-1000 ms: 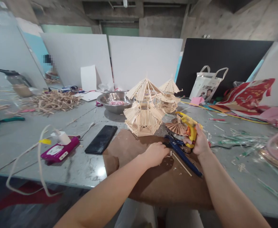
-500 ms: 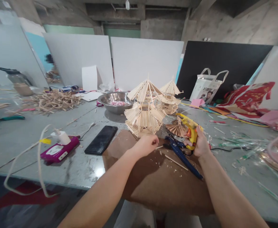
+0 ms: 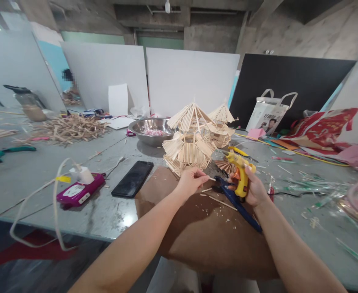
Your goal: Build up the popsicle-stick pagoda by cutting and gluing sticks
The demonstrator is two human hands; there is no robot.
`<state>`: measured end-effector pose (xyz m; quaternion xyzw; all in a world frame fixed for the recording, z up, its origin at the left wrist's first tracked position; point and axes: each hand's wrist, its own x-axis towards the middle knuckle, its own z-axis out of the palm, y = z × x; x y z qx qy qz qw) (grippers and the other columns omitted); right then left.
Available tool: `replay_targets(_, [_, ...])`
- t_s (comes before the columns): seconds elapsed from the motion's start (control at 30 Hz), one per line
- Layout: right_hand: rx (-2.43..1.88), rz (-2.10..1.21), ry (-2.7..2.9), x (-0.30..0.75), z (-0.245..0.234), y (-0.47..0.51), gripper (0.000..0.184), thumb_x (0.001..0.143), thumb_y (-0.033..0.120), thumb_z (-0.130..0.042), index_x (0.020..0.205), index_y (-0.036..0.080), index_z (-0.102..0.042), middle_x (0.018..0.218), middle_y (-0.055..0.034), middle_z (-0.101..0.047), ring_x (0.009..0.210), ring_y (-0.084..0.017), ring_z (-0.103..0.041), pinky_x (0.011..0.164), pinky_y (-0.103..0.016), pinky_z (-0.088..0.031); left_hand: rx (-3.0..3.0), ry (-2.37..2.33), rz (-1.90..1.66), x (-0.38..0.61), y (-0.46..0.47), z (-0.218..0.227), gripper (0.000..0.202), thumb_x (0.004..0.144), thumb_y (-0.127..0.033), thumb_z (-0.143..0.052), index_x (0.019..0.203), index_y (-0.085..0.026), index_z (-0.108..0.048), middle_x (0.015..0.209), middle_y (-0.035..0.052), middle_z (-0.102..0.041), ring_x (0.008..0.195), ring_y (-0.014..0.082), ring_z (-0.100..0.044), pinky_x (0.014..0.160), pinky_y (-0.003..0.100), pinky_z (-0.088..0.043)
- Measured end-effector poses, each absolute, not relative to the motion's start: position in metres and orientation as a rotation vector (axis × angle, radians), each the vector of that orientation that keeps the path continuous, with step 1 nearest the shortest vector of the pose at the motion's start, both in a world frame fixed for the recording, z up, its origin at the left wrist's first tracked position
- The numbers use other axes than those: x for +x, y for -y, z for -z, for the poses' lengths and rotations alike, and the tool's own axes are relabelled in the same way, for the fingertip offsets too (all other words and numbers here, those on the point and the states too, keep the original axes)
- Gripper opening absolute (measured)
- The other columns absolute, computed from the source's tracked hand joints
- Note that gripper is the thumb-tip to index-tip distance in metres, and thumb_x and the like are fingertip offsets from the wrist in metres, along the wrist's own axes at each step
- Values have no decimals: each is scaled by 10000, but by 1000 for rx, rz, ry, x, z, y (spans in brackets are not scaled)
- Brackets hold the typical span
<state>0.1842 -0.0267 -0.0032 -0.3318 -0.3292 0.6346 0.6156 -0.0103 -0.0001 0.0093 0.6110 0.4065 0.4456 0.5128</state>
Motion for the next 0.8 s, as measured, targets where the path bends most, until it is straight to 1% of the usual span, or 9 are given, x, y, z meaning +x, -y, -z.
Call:
replay_targets(0.07, [-751, -1494, 772, 176, 4, 28, 208, 698, 362, -532, 773, 171, -564, 695, -41, -637, 660, -183, -612, 516, -313, -518, 1468, -956, -1076, -7, 1, -6, 146, 607, -230, -604, 558, -155, -488, 379, -65, -429, 357, 58, -414, 396, 186, -345])
replay_targets(0.2, [-714, -1528, 782, 166, 8, 29, 147, 712, 284, -527, 788, 167, -573, 717, -46, -649, 753, -210, -613, 623, -369, -513, 1488, -934, -1058, -4, 1, -1, 153, 612, -255, -605, 569, -159, -494, 386, -63, -442, 362, 60, -420, 394, 186, -342])
replay_targets(0.3, [-699, -1520, 758, 163, 9, 29, 146, 712, 274, -531, 787, 158, -581, 692, -46, -648, 749, -210, -616, 646, -370, -511, 1488, -925, -1039, -2, 2, 2, 154, 616, -265, -605, 588, -161, -495, 408, -56, -467, 378, 66, -443, 406, 191, -355])
replay_targets(0.47, [-711, -1510, 716, 163, 10, 28, 143, 709, 278, -536, 751, 153, -591, 654, -50, -648, 703, -202, -623, 638, -350, -519, 1494, -933, -1019, 0, 4, 5, 128, 642, -247, -582, 615, -157, -495, 463, -43, -495, 432, 78, -475, 455, 208, -398])
replay_targets(0.53, [-716, -1503, 706, 163, 10, 28, 135, 711, 269, -534, 752, 154, -591, 651, -49, -650, 686, -199, -625, 643, -350, -519, 1623, -980, -1012, -2, 3, 6, 136, 654, -272, -573, 619, -155, -513, 481, -34, -501, 458, 84, -477, 468, 209, -392])
replay_targets(0.63, [-719, -1480, 695, 164, 10, 27, 145, 716, 260, -524, 772, 143, -589, 670, -61, -655, 657, -197, -627, 649, -352, -517, 2001, -1065, -994, -6, 2, 8, 174, 670, -322, -559, 619, -155, -562, 534, -9, -535, 518, 95, -473, 504, 211, -368])
replay_targets(0.73, [-730, -1476, 688, 164, 10, 27, 151, 728, 252, -502, 774, 135, -587, 686, -70, -659, 650, -199, -628, 648, -352, -517, 2327, -1094, -877, -8, 2, 9, 177, 705, -314, -521, 655, -164, -600, 605, 9, -577, 576, 108, -490, 541, 215, -356])
replay_targets(0.8, [-732, -1485, 690, 164, 9, 28, 150, 735, 246, -491, 764, 134, -586, 686, -71, -659, 660, -200, -628, 658, -355, -514, 2439, -1099, -792, -9, 3, 9, 163, 714, -292, -507, 672, -173, -611, 647, 15, -597, 611, 119, -509, 560, 220, -355])
